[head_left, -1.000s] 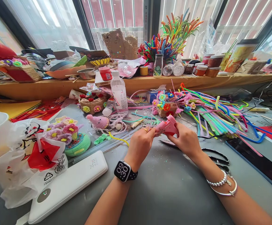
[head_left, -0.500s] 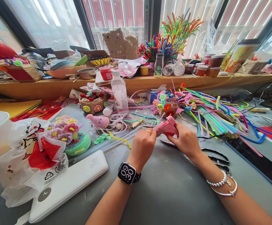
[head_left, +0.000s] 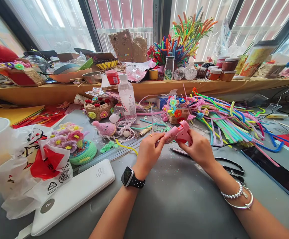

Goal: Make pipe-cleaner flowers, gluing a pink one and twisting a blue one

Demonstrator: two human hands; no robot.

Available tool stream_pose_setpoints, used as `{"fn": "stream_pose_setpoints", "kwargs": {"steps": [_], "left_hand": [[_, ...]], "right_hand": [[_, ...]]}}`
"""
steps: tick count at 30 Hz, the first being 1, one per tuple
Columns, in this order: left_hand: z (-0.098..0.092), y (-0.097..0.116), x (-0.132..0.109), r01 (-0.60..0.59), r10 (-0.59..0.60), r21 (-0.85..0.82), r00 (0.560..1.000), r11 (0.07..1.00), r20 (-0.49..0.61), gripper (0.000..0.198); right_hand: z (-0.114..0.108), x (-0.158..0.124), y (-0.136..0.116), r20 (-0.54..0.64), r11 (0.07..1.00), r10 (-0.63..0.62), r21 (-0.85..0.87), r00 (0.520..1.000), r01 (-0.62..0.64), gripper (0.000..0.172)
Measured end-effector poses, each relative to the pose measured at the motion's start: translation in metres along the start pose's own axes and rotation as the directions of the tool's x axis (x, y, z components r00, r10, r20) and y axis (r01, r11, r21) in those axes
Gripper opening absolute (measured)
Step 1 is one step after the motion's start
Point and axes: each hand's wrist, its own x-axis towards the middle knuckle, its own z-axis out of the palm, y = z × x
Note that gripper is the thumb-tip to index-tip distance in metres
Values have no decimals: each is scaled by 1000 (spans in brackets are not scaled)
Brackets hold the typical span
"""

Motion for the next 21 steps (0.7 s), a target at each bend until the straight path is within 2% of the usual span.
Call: {"fn": "stream_pose_setpoints", "kwargs": {"steps": [6, 11, 17, 21], "left_hand": [[-2, 1, 0, 13, -13, -67, 1000, 998, 4, 22], [-1, -3, -1, 4, -4, 28, 1000, 1000, 11, 24], [-3, -4, -1, -14, 12, 34, 999, 999, 44, 25], [-1, -4, -3, -49, 44, 167, 998, 985, 35, 28]], "right_hand": [[-1, 0, -1, 10, 1000, -3, -1, 1000, 3, 25], [-1, 0, -1, 17, 1000, -3, -20, 1000, 3, 26], [0, 0, 0, 21, 1000, 0, -29, 1000, 1, 25], [0, 0, 0, 14, 999, -3, -32, 1000, 4, 25]]}}
